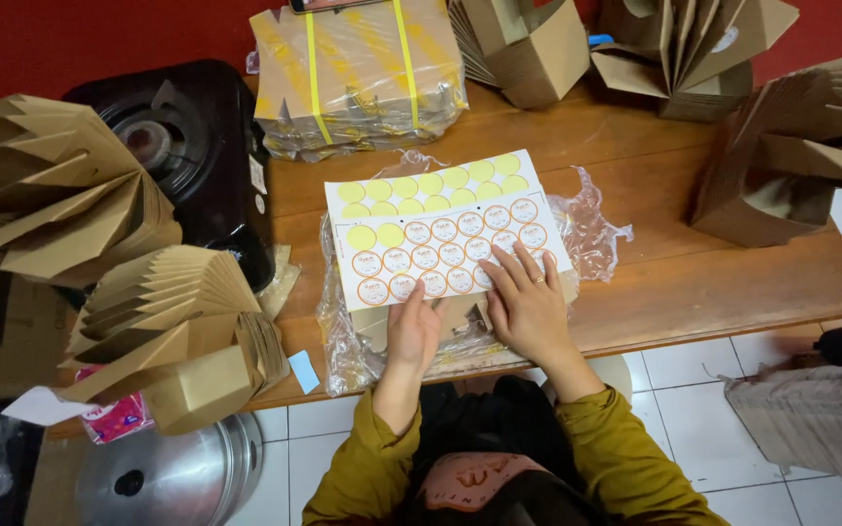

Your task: Applying stickers to cardboard templates and folding them into takeout boxes.

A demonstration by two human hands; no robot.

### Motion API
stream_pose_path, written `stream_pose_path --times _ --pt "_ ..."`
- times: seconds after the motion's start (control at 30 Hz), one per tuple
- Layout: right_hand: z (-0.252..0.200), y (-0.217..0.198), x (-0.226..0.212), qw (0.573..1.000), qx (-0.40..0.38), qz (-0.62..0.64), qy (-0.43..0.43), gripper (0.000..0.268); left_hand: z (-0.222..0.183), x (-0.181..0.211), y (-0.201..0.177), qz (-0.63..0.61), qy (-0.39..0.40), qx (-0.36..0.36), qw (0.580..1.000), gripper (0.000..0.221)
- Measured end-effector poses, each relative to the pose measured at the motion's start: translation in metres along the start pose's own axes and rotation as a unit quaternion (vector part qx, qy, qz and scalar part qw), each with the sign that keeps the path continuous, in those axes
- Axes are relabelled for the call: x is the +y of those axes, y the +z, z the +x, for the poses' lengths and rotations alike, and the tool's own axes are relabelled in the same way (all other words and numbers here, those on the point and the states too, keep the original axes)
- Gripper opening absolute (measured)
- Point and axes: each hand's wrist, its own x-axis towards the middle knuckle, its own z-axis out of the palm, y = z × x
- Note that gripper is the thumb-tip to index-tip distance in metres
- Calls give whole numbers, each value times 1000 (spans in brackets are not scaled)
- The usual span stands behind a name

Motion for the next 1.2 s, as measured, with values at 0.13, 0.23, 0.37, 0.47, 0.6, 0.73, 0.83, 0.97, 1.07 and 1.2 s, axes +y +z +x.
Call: stream_pose_path --times 0.13,0.23,0.37,0.47,0.6,0.73,0.83,0.97,1.07,1.2 --pt "0 0 -1 1000 0 2 1 42 -17 22 35 4 -7 2 1000 54" --pt "3 -1 0 1000 16 4 -1 42 -21 31 49 4 -16 9 1000 52" --pt "1 3 1 1000 25 -6 -3 42 -9 12 15 -6 -22 28 999 53" --pt "4 3 1 999 31 -9 -7 42 0 0 -11 -15 -25 42 999 53" --pt "4 3 1 999 29 -15 -6 43 2 -8 -19 -23 -16 51 998 55" --pt "4 2 2 1000 18 -18 -7 43 -10 7 5 -14 -11 57 998 56" --pt "4 0 2 1000 -6 -17 -5 44 -10 7 7 -11 -8 52 999 56" --pt "14 -13 5 993 -122 -1 7 50 -28 38 63 -15 4 44 999 57" --pt "25 -21 4 980 -201 -7 11 54 -17 16 25 -10 3 42 999 57" --pt "35 -25 4 970 -236 -52 -19 57 -24 28 45 -6 0 47 999 58"
